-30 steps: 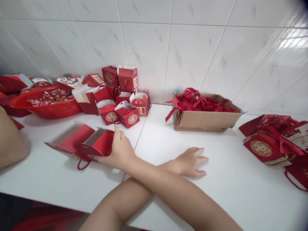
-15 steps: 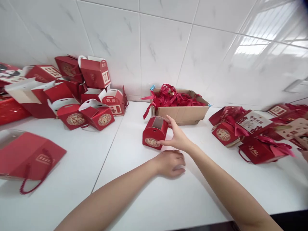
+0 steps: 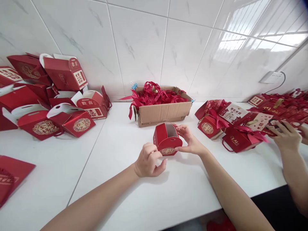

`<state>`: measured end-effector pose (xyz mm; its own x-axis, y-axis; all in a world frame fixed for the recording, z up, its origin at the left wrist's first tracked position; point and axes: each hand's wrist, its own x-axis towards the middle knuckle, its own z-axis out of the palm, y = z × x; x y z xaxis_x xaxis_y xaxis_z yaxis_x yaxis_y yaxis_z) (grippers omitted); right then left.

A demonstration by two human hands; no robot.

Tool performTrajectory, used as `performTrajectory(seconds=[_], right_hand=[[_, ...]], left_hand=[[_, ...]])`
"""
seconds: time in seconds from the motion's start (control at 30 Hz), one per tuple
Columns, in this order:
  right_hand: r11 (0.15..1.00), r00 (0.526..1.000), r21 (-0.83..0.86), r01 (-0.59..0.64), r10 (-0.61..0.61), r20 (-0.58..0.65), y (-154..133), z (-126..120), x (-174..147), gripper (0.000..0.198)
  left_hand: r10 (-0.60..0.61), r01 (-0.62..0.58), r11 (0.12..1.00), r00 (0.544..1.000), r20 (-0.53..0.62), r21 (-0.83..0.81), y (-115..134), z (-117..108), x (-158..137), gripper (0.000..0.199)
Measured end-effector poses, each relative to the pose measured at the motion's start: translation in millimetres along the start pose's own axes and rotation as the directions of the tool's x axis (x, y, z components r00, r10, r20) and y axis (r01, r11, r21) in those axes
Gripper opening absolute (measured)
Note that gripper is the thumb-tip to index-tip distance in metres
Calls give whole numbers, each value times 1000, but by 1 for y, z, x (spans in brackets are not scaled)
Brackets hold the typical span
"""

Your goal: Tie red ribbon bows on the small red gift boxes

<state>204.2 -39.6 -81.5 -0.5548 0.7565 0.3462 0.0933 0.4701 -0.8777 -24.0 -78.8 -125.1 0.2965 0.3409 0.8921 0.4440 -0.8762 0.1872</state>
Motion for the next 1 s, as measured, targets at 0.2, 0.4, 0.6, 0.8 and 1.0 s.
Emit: performTrajectory(seconds=[0.2, 0.4, 0.6, 0.8, 1.0], right_hand=[[998, 1000, -66, 11, -10, 22, 1, 6, -4, 50], [994, 998, -93, 60, -57, 26, 1, 13, -5, 50], [996, 997, -48, 70, -71, -14, 1, 24, -5, 38], [997, 982, 50, -64, 72, -173, 2, 37, -6, 28], [993, 970, 94, -70, 90, -228, 1, 44, -4, 41]], left_hand=[[-246, 240, 969, 957, 152, 54, -8, -7, 11, 51], [-323, 343, 937, 919, 226, -58, -12, -9, 14, 30], [-328, 359, 906, 930, 163, -223, -19, -7, 10, 28], [-357, 352, 871, 933, 50, -342, -19, -1, 10, 17], [-390, 398, 886, 917, 84, -238, -14, -2, 15, 33]])
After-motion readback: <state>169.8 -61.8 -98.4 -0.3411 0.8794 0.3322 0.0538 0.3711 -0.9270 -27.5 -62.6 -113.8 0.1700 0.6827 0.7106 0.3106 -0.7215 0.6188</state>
